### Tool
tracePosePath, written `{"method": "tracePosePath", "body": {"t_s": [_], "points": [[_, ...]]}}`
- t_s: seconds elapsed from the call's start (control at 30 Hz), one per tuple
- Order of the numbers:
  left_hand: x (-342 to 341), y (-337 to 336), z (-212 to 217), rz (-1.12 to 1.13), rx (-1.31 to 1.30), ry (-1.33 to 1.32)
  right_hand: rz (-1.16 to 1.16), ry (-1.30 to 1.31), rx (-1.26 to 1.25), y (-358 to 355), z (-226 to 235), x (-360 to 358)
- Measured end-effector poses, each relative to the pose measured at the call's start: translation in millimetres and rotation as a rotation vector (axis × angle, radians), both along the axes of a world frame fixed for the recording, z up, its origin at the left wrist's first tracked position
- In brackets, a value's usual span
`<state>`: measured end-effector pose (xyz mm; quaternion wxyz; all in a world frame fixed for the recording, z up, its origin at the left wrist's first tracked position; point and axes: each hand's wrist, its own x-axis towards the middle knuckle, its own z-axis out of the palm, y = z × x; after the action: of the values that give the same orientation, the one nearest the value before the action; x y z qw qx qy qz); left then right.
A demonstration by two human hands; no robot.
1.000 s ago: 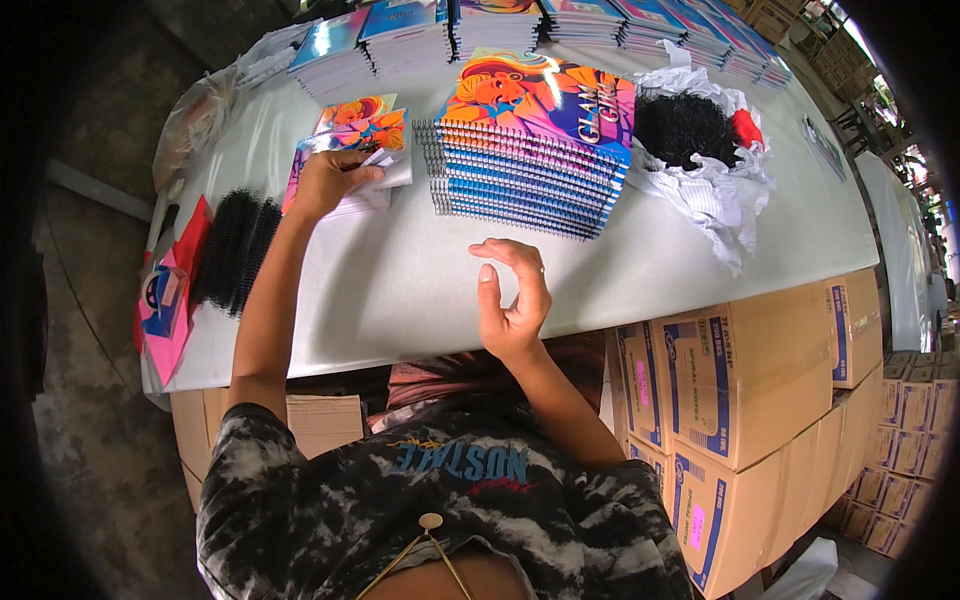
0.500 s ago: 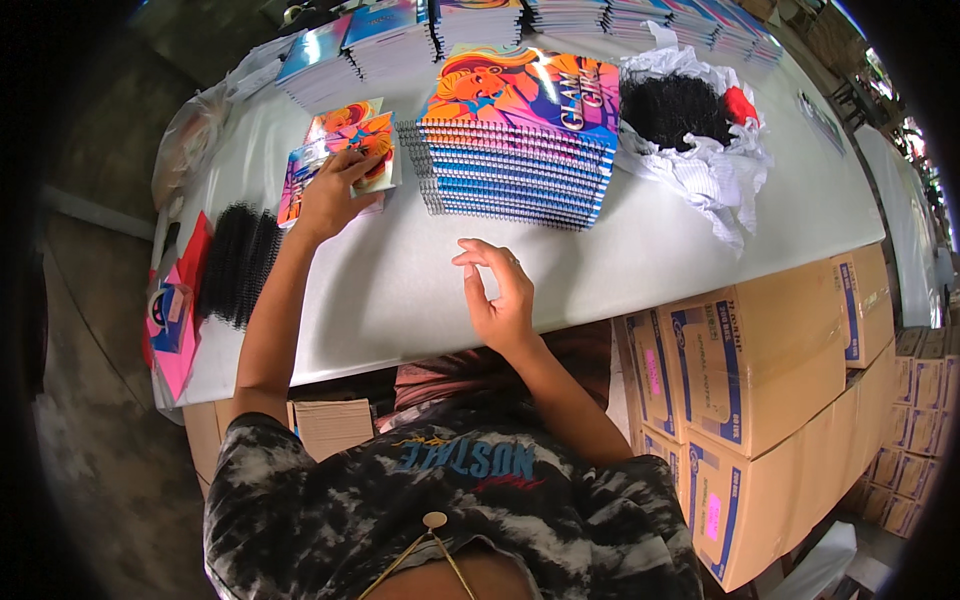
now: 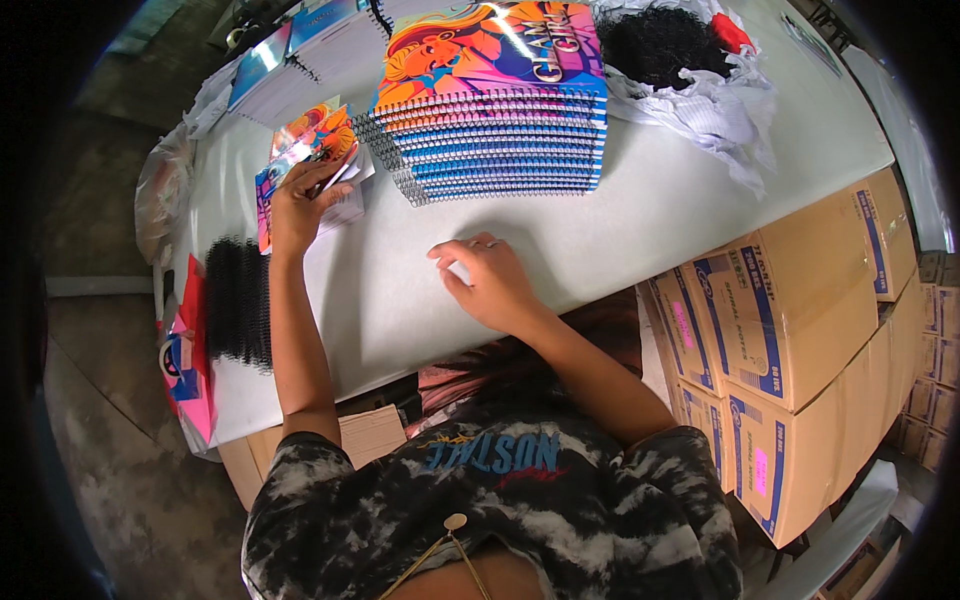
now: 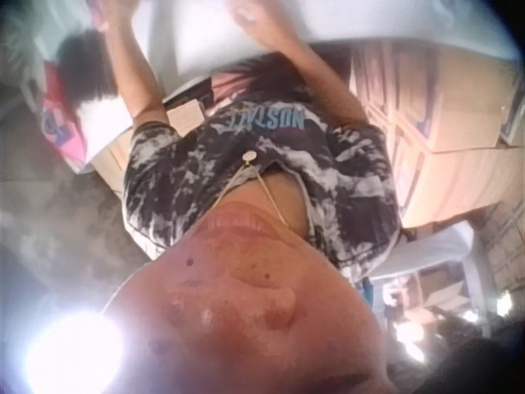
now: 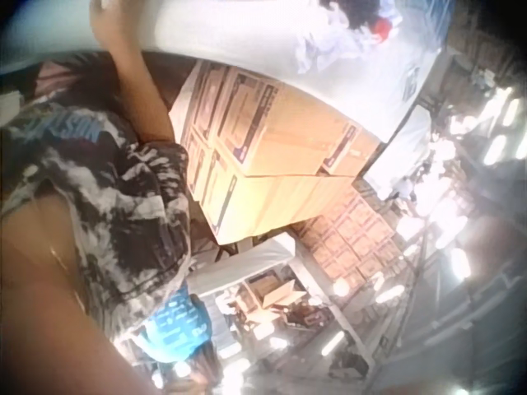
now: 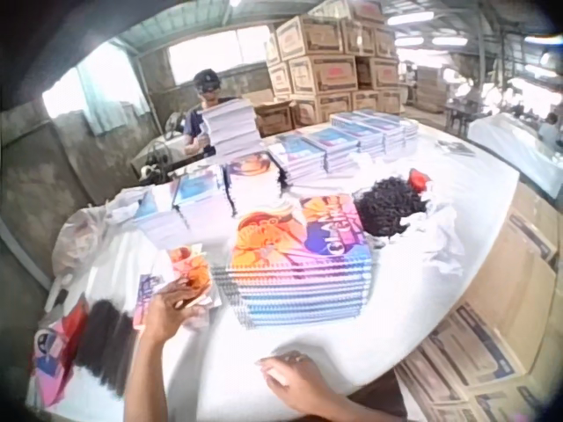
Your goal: The person repeatedly picks up a notebook cover and a spiral binding, inserts the spiral into the cover, and places the assembled notebook on a stack. The person handles multiple identical notebooks one at a time on a white table.
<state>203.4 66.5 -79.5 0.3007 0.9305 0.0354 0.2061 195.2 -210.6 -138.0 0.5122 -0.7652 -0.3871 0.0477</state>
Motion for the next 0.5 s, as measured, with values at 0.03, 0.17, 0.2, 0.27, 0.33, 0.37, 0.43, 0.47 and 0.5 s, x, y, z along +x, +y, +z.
{"method": "tracePosePath", "body": {"t_s": [0.03,0.17,0.2,0.27,0.33,0.37,0.43,0.47,0.5], "points": [[-0.3,0.2,-2.2,0.010,0.041,-0.021,0.069,0.046,-0.010,6.0,2.8,3.7],[0.3,-3.8,-2.8,0.028,0.147,-0.100,0.263,0.083,-0.056,49.1,19.4,22.4],[-0.1,-4.1,-5.2,0.032,0.160,-0.115,0.283,0.064,-0.077,61.7,18.6,29.1],[-1.7,-9.1,-8.8,0.070,0.250,-0.164,0.339,0.013,-0.080,84.1,13.0,40.6],[-3.3,-12.4,-10.1,0.107,0.269,-0.148,0.381,0.015,-0.078,97.5,3.0,44.4],[-4.1,-12.4,-11.1,0.123,0.265,-0.147,0.403,0.016,-0.077,103.1,-1.1,45.8],[-4.7,-10.6,-13.2,0.151,0.257,-0.148,0.399,0.001,-0.007,106.2,-8.1,43.7],[-2.0,-10.6,-14.8,0.141,0.228,-0.186,0.406,0.044,0.046,102.5,-9.9,44.8],[-1.1,-10.9,-18.1,0.158,0.244,-0.205,0.410,0.087,0.098,97.7,-10.9,45.5]]}}
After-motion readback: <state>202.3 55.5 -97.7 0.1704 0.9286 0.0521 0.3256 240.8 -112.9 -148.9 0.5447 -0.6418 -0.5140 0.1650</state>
